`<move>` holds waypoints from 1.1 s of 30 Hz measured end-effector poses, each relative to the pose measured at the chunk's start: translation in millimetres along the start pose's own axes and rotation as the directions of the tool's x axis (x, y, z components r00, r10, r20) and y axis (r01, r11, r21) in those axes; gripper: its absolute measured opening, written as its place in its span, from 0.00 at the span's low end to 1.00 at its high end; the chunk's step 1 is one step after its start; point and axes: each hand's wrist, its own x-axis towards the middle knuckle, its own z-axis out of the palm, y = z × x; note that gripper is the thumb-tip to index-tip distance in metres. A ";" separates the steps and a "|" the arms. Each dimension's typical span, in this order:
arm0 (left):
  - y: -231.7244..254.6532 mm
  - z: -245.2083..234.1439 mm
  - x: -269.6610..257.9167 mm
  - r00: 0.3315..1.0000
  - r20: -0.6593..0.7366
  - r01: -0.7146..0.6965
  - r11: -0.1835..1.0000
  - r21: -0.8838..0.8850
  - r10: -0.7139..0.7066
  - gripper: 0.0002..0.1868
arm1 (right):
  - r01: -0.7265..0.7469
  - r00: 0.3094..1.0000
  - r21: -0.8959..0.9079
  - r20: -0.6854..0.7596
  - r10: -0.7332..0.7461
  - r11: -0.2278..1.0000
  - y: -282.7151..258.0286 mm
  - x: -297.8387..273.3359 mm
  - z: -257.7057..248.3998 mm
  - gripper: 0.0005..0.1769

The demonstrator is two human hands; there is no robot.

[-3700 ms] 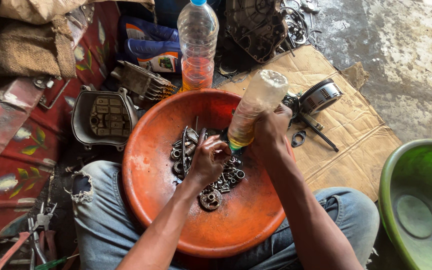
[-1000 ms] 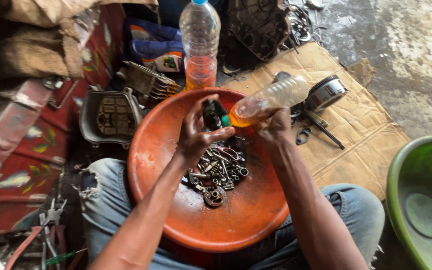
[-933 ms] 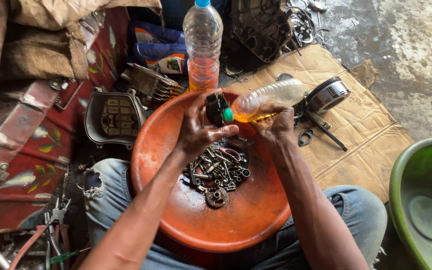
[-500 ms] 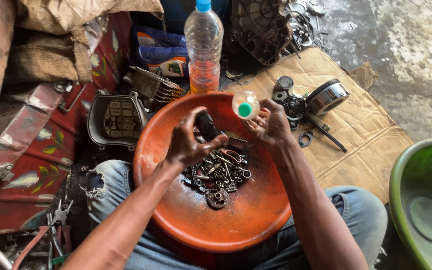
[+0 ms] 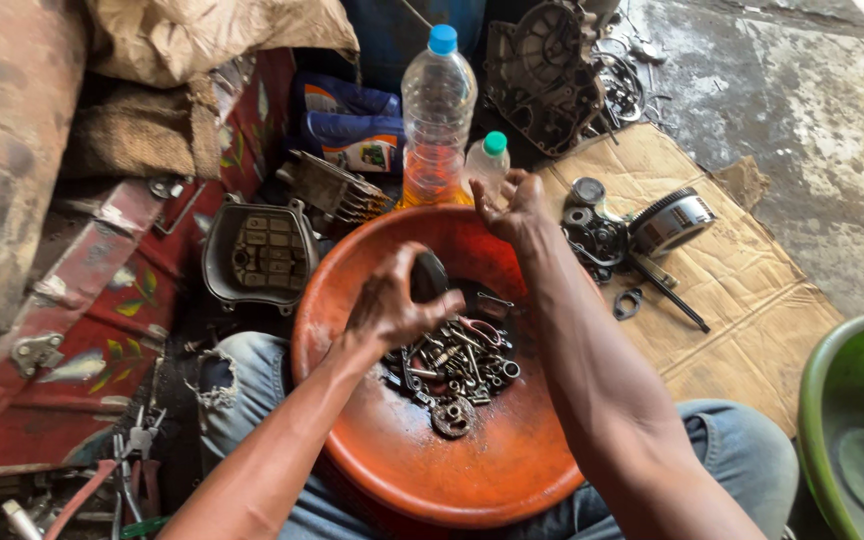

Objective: The person sits on the floor and cleans various small mechanical parts, including gears and screws, inside a red plastic basin. They pick up individual parts, rub them with their fingers, and pour a liquid from a plastic bottle onto them to remove grease and grime.

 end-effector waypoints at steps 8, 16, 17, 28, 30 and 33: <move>15.4 -12.7 6.6 0.981 -0.180 0.027 0.975 -0.219 -0.068 0.42 | 0.064 0.993 -0.340 -0.073 -0.094 0.938 1.8 -0.1 -32.6 0.29; 5.9 -2.2 15.2 0.985 0.074 -0.161 0.983 0.085 0.154 0.43 | 0.310 0.950 -0.949 0.307 -0.060 0.052 11.2 -107.7 -87.8 0.21; 3.6 0.9 10.5 0.986 -0.008 -0.165 0.984 0.064 0.166 0.42 | 0.310 0.946 -0.948 0.315 -0.075 -0.072 13.7 -119.4 -89.1 0.19; 68.2 11.9 34.9 0.948 -0.044 -0.310 0.948 0.076 0.314 0.40 | 0.219 0.952 -0.583 0.302 0.042 -0.783 55.2 -162.5 -75.4 0.25; 92.7 35.2 53.7 0.919 0.114 -0.388 0.915 0.109 0.376 0.41 | 0.304 0.910 -0.586 0.412 0.047 -0.752 55.7 -143.2 -85.6 0.24; 135.2 90.0 81.9 0.816 0.412 -0.480 0.872 0.093 0.405 0.45 | 0.506 0.792 -0.627 0.610 0.031 -0.592 56.3 -99.1 -118.6 0.24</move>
